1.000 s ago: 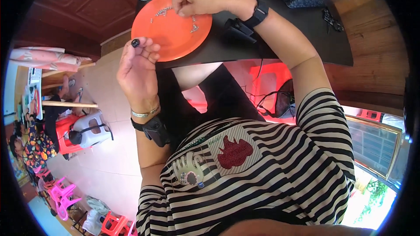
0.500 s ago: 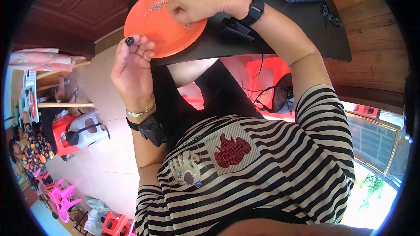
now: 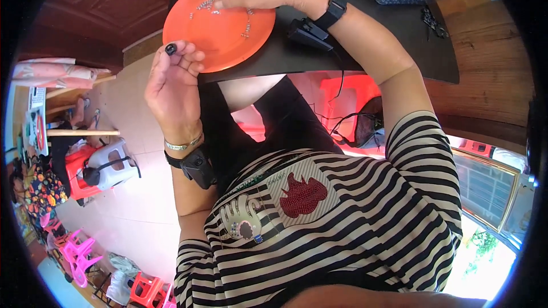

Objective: Manually inserting small metal components into black plastic parts.

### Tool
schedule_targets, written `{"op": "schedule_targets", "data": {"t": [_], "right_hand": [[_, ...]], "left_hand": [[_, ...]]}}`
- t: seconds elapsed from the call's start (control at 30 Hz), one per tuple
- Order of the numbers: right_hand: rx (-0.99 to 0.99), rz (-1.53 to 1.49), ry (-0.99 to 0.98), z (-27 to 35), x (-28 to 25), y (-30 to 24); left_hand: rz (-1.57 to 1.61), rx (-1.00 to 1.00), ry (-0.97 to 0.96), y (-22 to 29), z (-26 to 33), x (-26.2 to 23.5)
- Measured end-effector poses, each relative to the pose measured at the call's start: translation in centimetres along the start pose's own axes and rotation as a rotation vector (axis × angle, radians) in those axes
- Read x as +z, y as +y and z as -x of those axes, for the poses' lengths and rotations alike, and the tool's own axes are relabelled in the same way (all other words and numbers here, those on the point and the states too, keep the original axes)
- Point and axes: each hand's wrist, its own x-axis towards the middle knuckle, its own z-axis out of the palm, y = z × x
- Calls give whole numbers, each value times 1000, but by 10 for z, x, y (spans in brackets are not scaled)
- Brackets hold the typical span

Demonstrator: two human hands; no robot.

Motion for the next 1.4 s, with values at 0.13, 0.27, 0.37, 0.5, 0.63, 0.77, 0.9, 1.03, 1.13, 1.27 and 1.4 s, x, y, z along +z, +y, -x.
{"op": "schedule_targets", "data": {"t": [0.13,0.27,0.37,0.5,0.63,0.77,0.9,1.03,1.13,1.27,1.4], "right_hand": [[-50,228,-8,7,-8,-26],[-81,494,-209,14,8,-13],[-63,571,-257,15,14,-22],[-88,549,-259,15,16,-19],[-62,621,-283,13,18,-18],[-38,483,-195,7,18,-3],[-23,263,-169,-1,10,4],[-24,260,9,-1,4,-4],[-105,244,43,-2,11,2],[-332,438,34,-9,23,15],[-206,391,-124,-24,33,12]], "left_hand": [[7,13,-9,0,1,-3],[-2,23,-18,-2,1,1],[13,11,-10,0,2,2],[-4,10,-14,1,4,3],[-18,2,2,-1,6,5],[-14,-15,-2,-1,5,9],[-24,-19,-3,-1,3,9],[-17,-15,13,2,4,9],[-11,-14,-7,3,4,7],[-2,-21,-16,14,6,-7],[-2,50,24,16,5,-13]]}}
